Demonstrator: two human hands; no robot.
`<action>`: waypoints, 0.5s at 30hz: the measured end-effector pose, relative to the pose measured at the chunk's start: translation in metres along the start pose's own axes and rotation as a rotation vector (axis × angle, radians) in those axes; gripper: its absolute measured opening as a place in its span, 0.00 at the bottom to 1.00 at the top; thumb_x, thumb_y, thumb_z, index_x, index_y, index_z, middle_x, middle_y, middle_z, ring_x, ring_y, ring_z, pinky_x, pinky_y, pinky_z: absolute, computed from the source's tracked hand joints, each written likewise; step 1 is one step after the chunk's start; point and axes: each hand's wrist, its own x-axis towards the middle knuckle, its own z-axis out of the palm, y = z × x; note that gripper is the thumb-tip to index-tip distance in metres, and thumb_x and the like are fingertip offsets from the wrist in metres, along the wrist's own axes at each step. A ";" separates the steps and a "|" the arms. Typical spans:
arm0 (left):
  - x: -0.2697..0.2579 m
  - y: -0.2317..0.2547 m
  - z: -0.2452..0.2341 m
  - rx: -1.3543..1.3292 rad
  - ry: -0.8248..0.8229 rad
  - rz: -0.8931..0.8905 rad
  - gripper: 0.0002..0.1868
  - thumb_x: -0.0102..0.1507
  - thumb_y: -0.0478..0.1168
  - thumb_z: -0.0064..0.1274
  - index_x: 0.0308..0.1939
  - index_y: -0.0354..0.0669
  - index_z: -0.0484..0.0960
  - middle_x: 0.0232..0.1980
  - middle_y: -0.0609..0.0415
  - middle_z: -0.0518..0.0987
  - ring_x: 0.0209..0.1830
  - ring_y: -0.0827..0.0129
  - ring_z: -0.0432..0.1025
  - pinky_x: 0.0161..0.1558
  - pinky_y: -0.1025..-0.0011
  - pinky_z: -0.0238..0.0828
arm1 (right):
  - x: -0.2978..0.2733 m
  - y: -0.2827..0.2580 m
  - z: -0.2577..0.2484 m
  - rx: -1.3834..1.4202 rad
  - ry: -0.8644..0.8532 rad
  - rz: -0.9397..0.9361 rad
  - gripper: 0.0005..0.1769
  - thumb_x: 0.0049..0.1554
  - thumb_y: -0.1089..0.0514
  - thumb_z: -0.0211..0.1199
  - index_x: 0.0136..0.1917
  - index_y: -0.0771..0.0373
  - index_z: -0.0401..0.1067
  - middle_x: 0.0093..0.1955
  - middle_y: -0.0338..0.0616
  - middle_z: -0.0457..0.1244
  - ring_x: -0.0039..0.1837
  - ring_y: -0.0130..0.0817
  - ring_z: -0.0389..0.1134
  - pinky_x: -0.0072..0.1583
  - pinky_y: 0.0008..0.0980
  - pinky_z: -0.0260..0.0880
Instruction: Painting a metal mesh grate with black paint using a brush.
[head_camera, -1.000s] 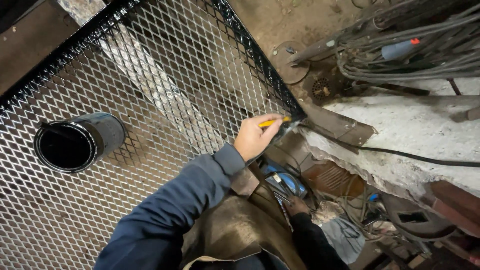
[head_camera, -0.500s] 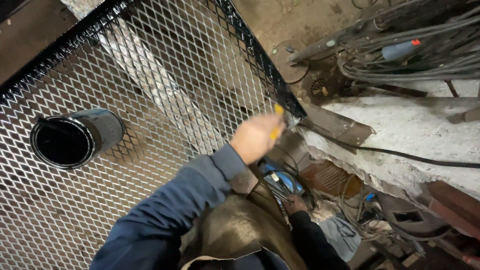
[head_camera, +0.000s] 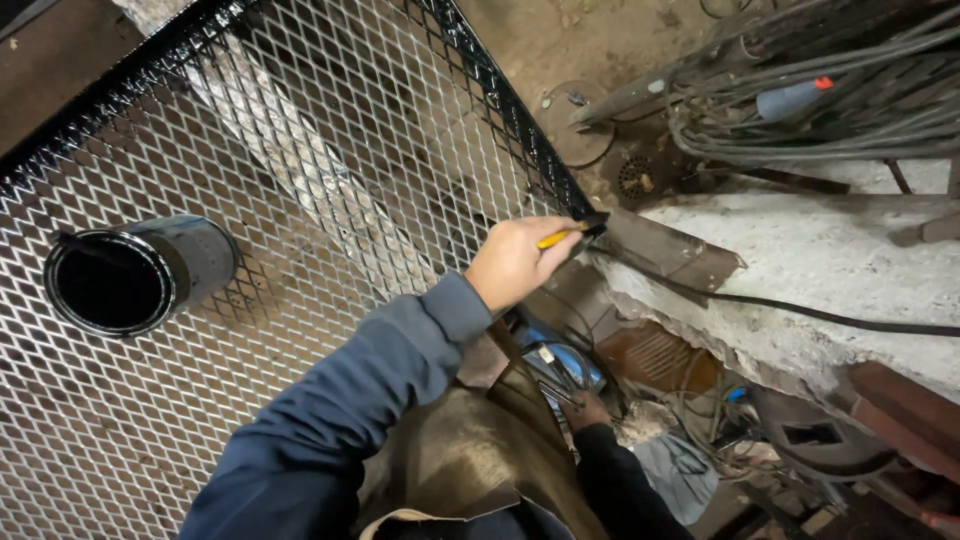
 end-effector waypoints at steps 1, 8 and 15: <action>-0.001 -0.006 -0.001 -0.002 0.002 -0.002 0.13 0.71 0.43 0.54 0.49 0.35 0.84 0.41 0.42 0.85 0.34 0.57 0.81 0.40 0.65 0.81 | 0.000 -0.001 -0.002 -0.003 0.000 0.001 0.32 0.49 0.37 0.71 0.59 0.58 0.74 0.61 0.51 0.68 0.57 0.46 0.74 0.58 0.45 0.75; 0.003 -0.020 -0.007 -0.387 -0.027 -0.449 0.14 0.68 0.43 0.53 0.46 0.37 0.87 0.30 0.53 0.85 0.24 0.77 0.76 0.29 0.74 0.74 | 0.000 0.003 -0.003 -0.154 -0.049 0.024 0.29 0.52 0.38 0.71 0.60 0.54 0.75 0.59 0.50 0.69 0.60 0.49 0.71 0.61 0.45 0.72; 0.012 -0.022 -0.011 -0.127 -0.082 -0.395 0.15 0.67 0.45 0.51 0.40 0.37 0.88 0.22 0.51 0.81 0.15 0.72 0.71 0.22 0.69 0.70 | -0.002 -0.017 -0.024 -0.135 -0.005 -0.011 0.27 0.52 0.40 0.72 0.58 0.58 0.77 0.59 0.49 0.70 0.61 0.48 0.71 0.61 0.44 0.73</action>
